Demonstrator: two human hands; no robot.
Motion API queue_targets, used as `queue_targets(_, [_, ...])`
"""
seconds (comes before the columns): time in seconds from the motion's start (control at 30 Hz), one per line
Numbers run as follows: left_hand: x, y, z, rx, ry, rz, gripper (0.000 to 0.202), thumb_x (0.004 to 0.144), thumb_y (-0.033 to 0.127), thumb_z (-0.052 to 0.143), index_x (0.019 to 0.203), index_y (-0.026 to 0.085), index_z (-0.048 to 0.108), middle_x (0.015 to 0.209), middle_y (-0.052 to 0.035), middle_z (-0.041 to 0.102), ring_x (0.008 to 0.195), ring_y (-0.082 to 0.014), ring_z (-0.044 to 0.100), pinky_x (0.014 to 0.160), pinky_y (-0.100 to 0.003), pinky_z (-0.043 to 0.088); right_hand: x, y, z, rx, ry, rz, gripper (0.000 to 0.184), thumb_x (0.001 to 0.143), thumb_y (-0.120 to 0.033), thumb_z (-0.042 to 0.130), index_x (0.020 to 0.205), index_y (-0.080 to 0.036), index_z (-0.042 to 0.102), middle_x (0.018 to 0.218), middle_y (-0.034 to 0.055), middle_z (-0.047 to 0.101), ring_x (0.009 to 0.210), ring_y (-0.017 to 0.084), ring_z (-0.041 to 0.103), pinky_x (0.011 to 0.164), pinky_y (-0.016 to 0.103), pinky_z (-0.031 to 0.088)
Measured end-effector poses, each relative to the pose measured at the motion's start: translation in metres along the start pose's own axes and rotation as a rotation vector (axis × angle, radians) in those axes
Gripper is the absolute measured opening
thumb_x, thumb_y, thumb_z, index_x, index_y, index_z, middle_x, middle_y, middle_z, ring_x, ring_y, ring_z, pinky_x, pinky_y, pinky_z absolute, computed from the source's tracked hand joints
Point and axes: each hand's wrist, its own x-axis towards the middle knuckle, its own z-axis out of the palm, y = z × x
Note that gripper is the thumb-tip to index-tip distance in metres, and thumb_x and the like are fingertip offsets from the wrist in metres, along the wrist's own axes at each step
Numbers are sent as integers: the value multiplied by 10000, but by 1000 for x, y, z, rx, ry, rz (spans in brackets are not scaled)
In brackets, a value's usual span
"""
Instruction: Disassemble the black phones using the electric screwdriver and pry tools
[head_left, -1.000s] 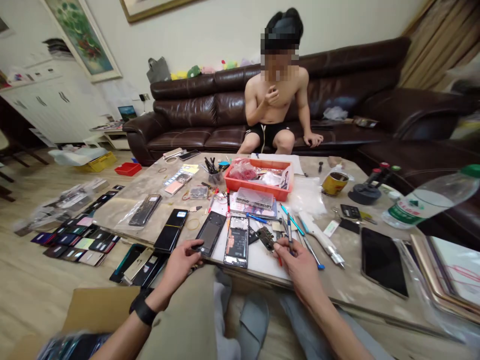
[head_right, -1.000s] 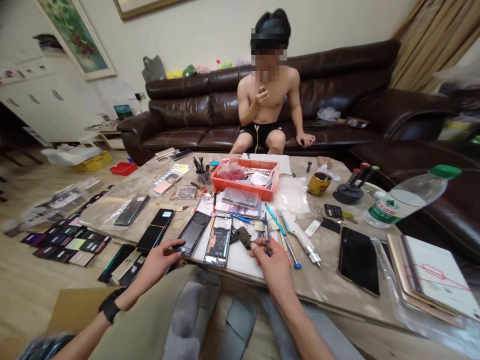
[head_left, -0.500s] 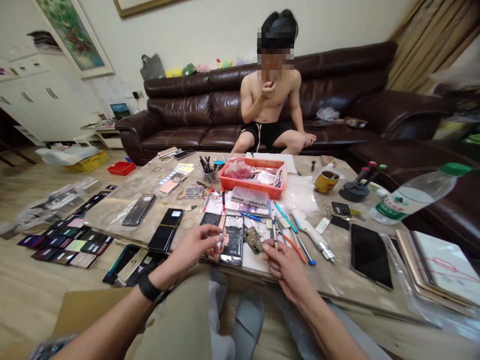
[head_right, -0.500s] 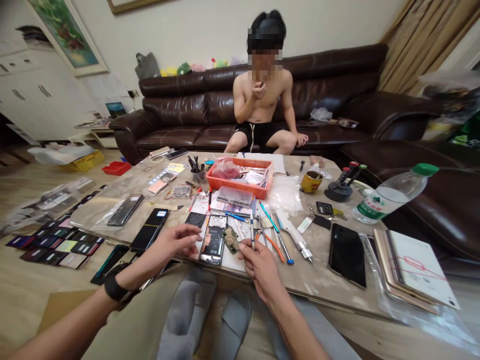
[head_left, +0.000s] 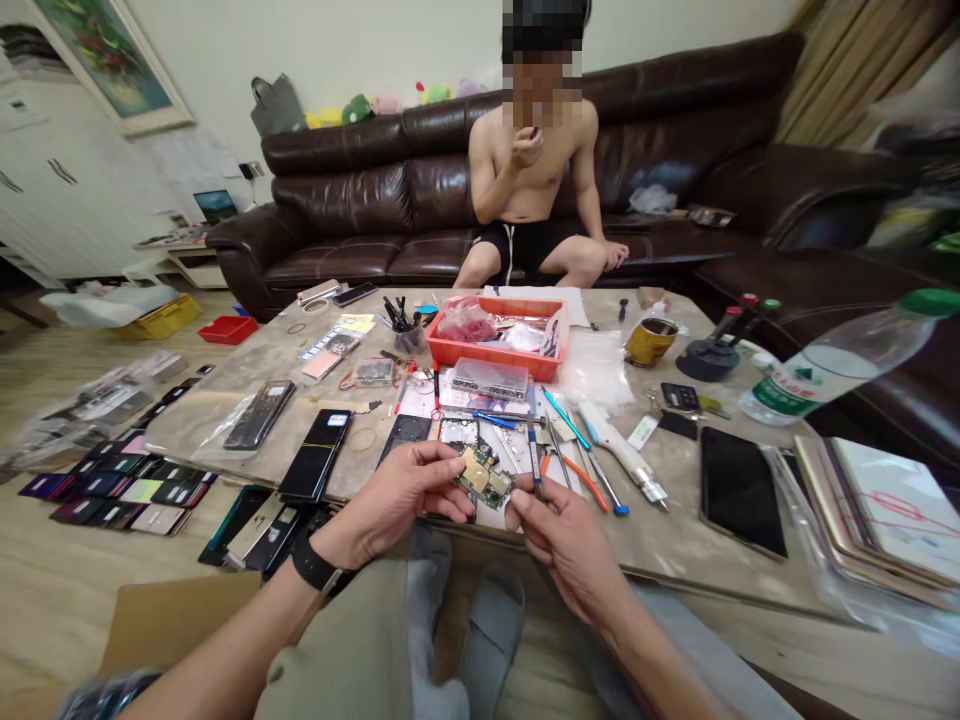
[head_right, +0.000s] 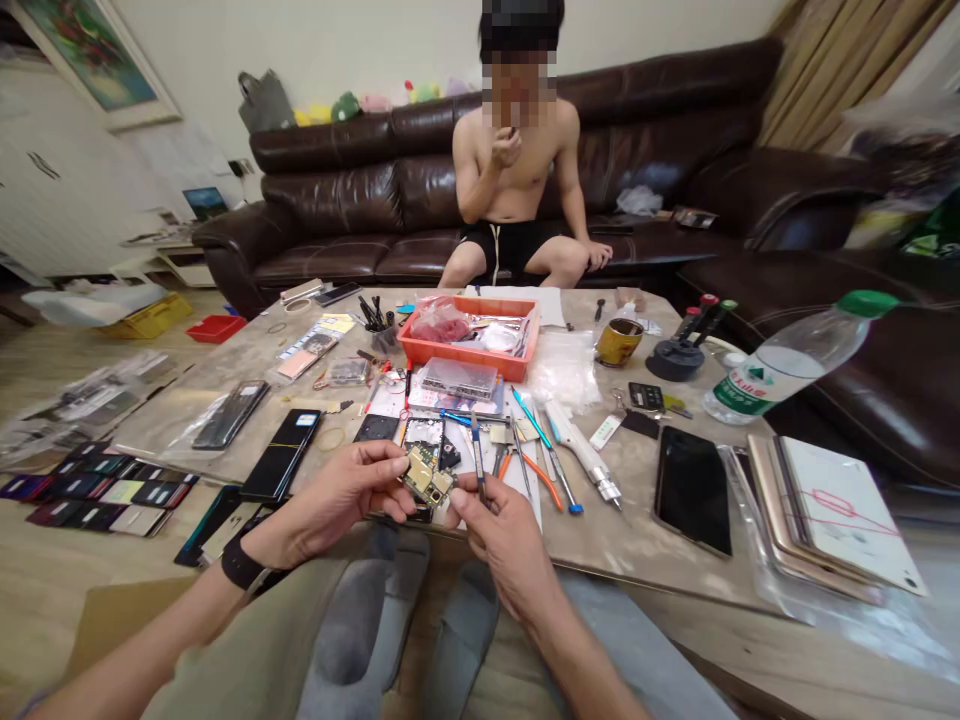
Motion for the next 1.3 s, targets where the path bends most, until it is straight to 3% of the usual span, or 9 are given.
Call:
queue_targets(0.1, [-4,1,1,-25,9,4,301,836,370,763,950,128,624,716,-116,756,643,-176,732,638,-250,584,-1,1,2,-126,20,-109,398,716,-497,818,882,-175,653,623,-1,667,429,54,361,431,202,225])
queue_targets(0.17, [-7,2,3,-37,10,26,277,824,339,777,953,135,642,754,-102,763,682,-179,736,686,-275,592,0,4,0,-229,62,-219,340,744,-471,795,878,-183,672,633,10,686,531,114,525,528,229,377])
queue_targets(0.23, [-9,5,4,-2,-15,109,226,816,292,783,956,144,686,858,-91,768,792,-188,738,774,-310,593,1,8,-3,-328,108,-320,284,787,-445,755,910,-197,689,697,27,721,646,162,614,629,264,448])
queue_targets(0.37, [-16,11,6,209,-115,373,87,836,177,741,918,164,767,1127,-85,723,1066,-190,668,929,-278,519,-2,13,-7,-506,219,-540,123,844,-320,680,918,-231,722,787,23,730,635,151,603,564,253,418])
queue_targets(0.5, [-20,12,8,181,-176,410,145,856,104,694,950,204,742,1219,-62,696,1111,-175,652,925,-263,504,-9,9,-5,-619,208,-781,153,868,-173,633,947,-274,715,820,-18,718,558,102,548,506,222,399])
queue_targets(0.63, [-21,8,9,119,-212,450,188,846,78,715,968,220,695,1193,-44,712,1099,-157,660,917,-255,506,-14,4,-1,-625,168,-924,269,882,-78,605,1001,-306,681,948,-32,721,668,88,631,522,180,437])
queue_targets(0.77, [-21,7,10,109,-239,473,167,862,78,702,970,203,680,1195,-56,713,1121,-159,656,933,-261,506,-16,5,-2,-608,140,-986,310,892,-47,594,1045,-306,672,983,-21,714,889,107,692,653,162,517])
queue_targets(0.87, [-21,8,11,90,-242,475,184,867,65,692,990,201,674,1196,-60,715,1119,-159,662,936,-266,511,-16,5,-3,-601,143,-1002,314,895,-38,588,1050,-298,672,986,-18,715,923,107,696,720,165,540])
queue_targets(1.3, [-21,8,11,99,-217,473,168,853,68,707,968,187,679,1172,-76,729,1099,-171,673,923,-280,520,-16,5,-2,-621,154,-984,303,890,-43,596,1030,-299,680,971,-16,720,860,106,704,592,150,510])
